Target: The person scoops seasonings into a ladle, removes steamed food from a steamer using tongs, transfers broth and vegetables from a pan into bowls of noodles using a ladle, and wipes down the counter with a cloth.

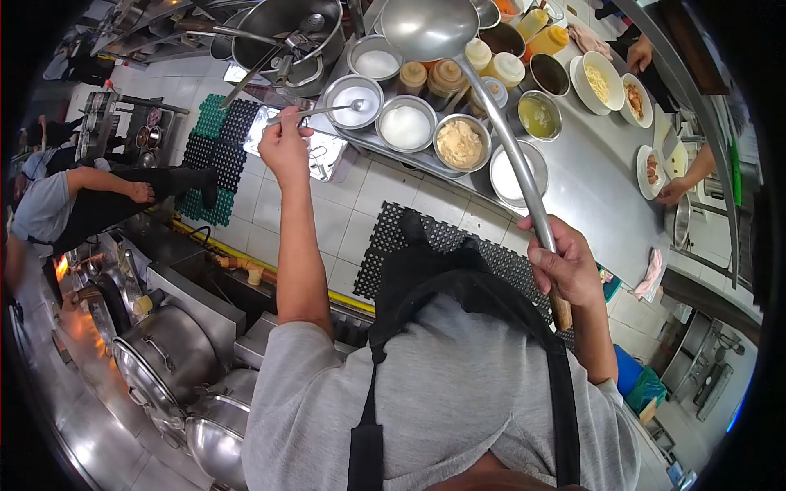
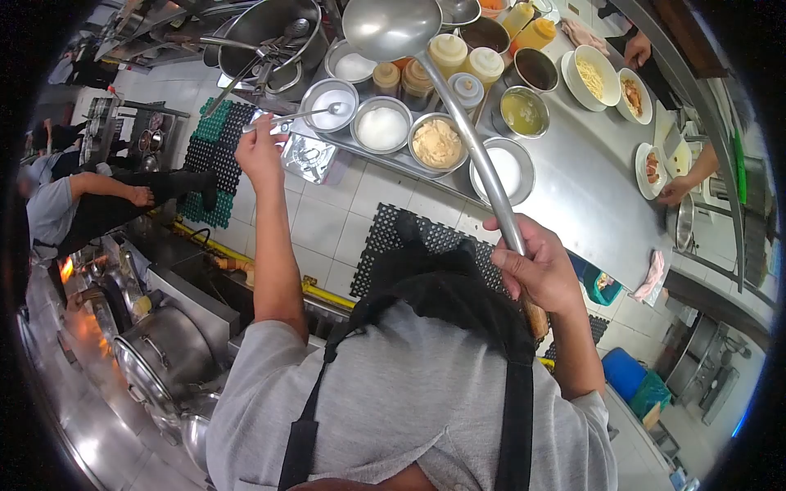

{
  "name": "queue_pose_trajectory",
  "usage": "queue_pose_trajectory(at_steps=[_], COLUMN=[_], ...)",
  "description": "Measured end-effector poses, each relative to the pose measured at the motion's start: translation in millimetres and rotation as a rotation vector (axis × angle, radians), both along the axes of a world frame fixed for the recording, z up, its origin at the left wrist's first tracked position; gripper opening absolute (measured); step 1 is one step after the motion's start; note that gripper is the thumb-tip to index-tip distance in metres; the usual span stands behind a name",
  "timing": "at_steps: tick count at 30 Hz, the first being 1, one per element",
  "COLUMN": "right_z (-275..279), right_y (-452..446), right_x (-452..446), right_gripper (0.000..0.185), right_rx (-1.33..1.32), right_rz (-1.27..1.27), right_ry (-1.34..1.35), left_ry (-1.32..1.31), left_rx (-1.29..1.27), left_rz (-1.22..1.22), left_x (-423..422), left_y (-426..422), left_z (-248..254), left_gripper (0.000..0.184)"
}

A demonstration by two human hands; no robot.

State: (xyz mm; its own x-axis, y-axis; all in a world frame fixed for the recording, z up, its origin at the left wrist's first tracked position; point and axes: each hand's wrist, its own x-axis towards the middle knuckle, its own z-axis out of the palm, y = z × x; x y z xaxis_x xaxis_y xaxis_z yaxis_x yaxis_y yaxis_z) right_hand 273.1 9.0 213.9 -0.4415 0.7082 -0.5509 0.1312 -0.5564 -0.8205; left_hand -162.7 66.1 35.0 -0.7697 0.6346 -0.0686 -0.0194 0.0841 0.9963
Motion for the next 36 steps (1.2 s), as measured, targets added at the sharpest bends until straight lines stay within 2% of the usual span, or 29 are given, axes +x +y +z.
queue_pose_trajectory(at_steps=[1, 3, 5, 8, 11, 12, 14, 15, 18, 21, 23, 24, 26, 29, 30, 31, 32, 33, 34, 35, 36], right_z=[1, 3, 6, 12, 10, 10, 13, 14, 17, 24, 27, 31, 34, 28, 25, 21, 20, 12, 3, -7, -14], right_y=[0, 1, 2, 2, 3, 2, 2, 1, -4, -7, -9, -12, -14, -14, -12, -10, -10, -9, -9, -10, -14], right_x=[1, 2, 3, -1, -2, -2, -2, -1, 7, 21, 32, 36, 50, 78, 87, 94, 99, 104, 109, 113, 116], right_gripper=[0.035, 0.035, 0.034, 0.034, 0.035, 0.035, 0.032, 0.032, 0.03, 0.031, 0.036, 0.036, 0.036, 0.037, 0.036, 0.034, 0.038, 0.038, 0.041, 0.043, 0.048], right_rx=[-0.006, -0.006, 0.012, 0.027, 0.014, 0.012, -0.07, -0.072, -0.077, -0.045, -0.059, -0.05, -0.028, -0.003, -0.013, -0.027, -0.052, -0.061, -0.049, -0.043, -0.034], right_rz=[0.004, 0.008, 0.054, 0.106, 0.17, 0.164, 0.182, 0.182, 0.201, 0.248, 0.264, 0.259, 0.304, 0.402, 0.417, 0.448, 0.477, 0.584, 0.633, 0.689, 0.789], right_ry=[-0.039, -0.072, -0.183, -0.274, -0.254, -0.252, -0.19, -0.193, -0.206, -0.243, -0.236, -0.237, -0.232, -0.178, -0.143, -0.108, -0.127, -0.111, -0.107, -0.105, -0.093], left_ry=[0.003, -0.169, -0.191, -0.205, 0.145, 0.145, 0.56, 0.557, 0.569, 0.689, 0.396, 0.393, 0.069, -0.027, -0.028, -0.041, -0.112, -0.103, -0.099, -0.121, -0.122], left_rx=[0.005, 0.06, 0.075, 0.281, 0.393, 0.392, 0.359, 0.357, 0.06, -0.043, -0.25, -0.247, -0.12, -0.039, -0.107, -0.002, -0.03, 0.073, 0.016, 0.024, -0.164], left_rz=[0.002, 0.106, 0.137, 0.072, -0.026, -0.033, -0.011, -0.012, -0.098, -0.214, -0.276, -0.245, -0.104, 0.07, 0.08, 0.075, 0.101, 0.092, 0.069, 0.024, 0.027], left_x=[-5, -16, -19, -19, 12, 14, 20, 21, 13, -15, -17, -16, -8, 20, 37, 55, 87, 116, 152, 194, 239], left_y=[-2, -7, -9, -13, -17, -16, -12, -10, 4, 41, 51, 48, 38, -16, -44, -71, -105, -137, -170, -213, -248], left_z=[1, 3, 27, 80, 155, 157, 155, 148, 94, 1, -16, -21, -20, -14, -12, -28, -27, -57, -75, -94, -112], left_gripper=[0.026, 0.027, 0.028, 0.028, 0.028, 0.028, 0.03, 0.03, 0.029, 0.041, 0.045, 0.045, 0.048, 0.058, 0.057, 0.051, 0.042, 0.031, 0.025, 0.026, 0.022])
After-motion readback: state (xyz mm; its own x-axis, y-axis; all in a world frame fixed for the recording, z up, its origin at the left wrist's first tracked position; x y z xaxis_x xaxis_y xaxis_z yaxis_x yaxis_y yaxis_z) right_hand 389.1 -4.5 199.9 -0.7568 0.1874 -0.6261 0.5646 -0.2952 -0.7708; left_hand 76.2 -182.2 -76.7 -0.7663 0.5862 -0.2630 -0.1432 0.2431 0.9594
